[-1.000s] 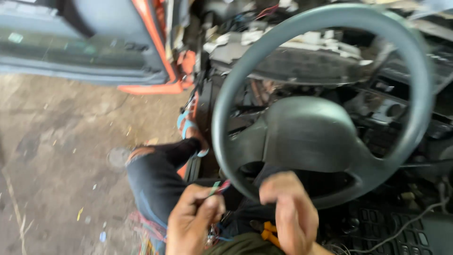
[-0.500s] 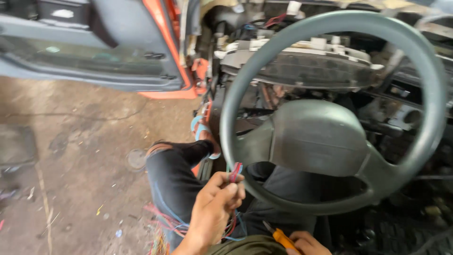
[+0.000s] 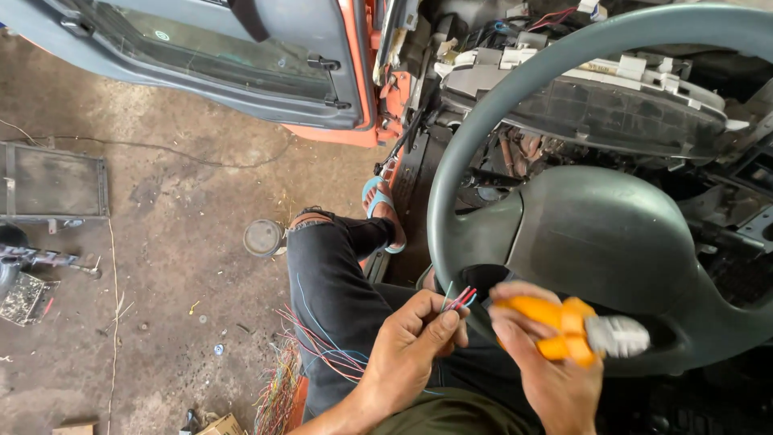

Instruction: The person pulls a red wire through the dashboard of a vehicle and uses pliers to cut and strip the ends. They then twist the exposed ends of the red, blue, and green wires together by hand.

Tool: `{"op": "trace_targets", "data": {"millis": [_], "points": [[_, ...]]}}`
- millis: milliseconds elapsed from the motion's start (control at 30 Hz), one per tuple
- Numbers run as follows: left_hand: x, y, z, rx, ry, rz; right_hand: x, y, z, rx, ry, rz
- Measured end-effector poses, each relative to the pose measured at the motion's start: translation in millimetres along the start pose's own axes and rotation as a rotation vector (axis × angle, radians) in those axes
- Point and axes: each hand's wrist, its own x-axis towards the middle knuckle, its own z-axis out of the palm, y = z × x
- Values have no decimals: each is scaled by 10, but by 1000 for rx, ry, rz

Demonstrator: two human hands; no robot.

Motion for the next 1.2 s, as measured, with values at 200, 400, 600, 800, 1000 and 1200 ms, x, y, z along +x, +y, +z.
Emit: {"op": "trace_targets", "data": {"millis": [200,400,600,800,1000,1200], "points": [[-35,32,6,-121,-15,-47,241,-237,302,114,-214,-97],[9,-2,-25,-306,-26,-119,266,-204,391,207,-223,-98],[64,-27,-12,-462,22,-161,282,-86,374,314,-255,-133],[90,-28,-1,-481,38,-145,308,-6,368,331,-248,-97],[97,3,0,-407,40,-155,323,-9,376,351,-207,1],[98,-22,19,-304,30,-141,329,-24,384,324,-235,-31]]}}
